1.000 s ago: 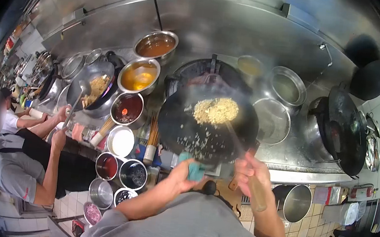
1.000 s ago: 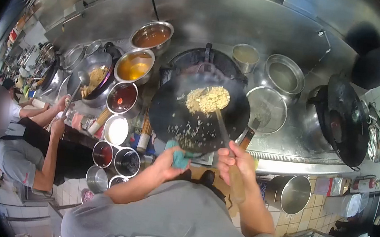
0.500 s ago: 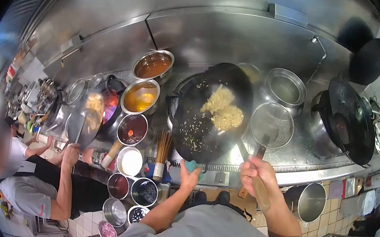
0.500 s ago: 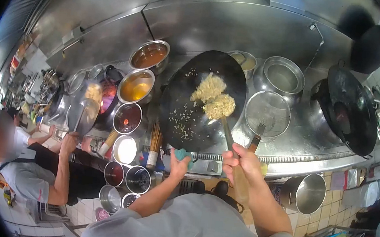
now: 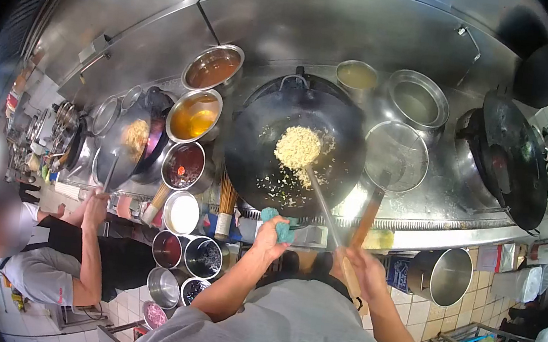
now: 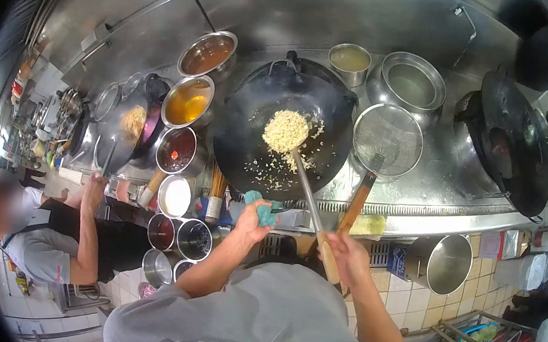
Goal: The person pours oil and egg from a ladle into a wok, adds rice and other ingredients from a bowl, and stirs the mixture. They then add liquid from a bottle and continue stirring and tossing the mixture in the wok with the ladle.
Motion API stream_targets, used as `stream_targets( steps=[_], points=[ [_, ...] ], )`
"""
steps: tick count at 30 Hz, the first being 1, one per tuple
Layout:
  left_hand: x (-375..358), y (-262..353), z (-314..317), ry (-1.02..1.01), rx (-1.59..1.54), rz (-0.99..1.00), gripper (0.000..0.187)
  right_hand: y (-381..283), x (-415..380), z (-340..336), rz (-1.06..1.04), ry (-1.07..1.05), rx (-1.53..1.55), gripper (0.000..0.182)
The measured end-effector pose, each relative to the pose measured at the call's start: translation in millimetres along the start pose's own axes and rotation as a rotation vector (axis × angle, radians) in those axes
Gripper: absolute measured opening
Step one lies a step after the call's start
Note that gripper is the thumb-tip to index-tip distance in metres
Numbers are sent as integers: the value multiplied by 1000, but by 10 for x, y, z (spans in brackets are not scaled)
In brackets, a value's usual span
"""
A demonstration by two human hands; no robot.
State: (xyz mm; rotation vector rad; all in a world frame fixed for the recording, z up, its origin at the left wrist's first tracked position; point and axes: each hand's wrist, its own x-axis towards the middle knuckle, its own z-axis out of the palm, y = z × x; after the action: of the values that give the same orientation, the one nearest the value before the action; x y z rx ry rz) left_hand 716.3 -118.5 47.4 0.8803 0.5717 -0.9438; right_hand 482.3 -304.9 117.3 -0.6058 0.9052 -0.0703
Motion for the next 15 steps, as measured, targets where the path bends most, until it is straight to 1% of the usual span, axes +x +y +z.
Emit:
stream_targets(
  steps=[2, 3, 4, 5, 6, 9, 10, 12, 15],
  points=[
    [-98, 31, 72, 16, 4, 22, 21, 376, 139, -733, -73, 173, -159, 41],
    [-142, 36, 91, 27, 8, 32, 22, 557, 197, -1027, -102, 309, -343, 43],
    [-114, 24, 9, -10, 19, 35, 24, 779, 349, -1407, -165, 299, -658, 42],
    [-147, 14, 40, 20, 33, 29, 25, 1011, 578, -1791, -230, 277, -974, 42],
    [-214, 18, 103, 51, 49, 25, 26, 1205, 801, -1980, -299, 245, -1285, 43],
    [-270, -7, 203, 145, 78, 20, 27, 1575, 1369, -1741, -405, 304, -1419, 36],
    [-275, -12, 206, 180, 86, 18, 28, 1641, 1566, -1596, -396, 294, -1435, 36],
    [-249, 1, 170, 150, 91, -16, 28, 1705, 1953, -1287, -332, 246, -1445, 38],
    [-198, 19, 79, 161, 91, -53, 29, 1746, 2244, -1054, -238, 205, -1466, 41]
  ],
)
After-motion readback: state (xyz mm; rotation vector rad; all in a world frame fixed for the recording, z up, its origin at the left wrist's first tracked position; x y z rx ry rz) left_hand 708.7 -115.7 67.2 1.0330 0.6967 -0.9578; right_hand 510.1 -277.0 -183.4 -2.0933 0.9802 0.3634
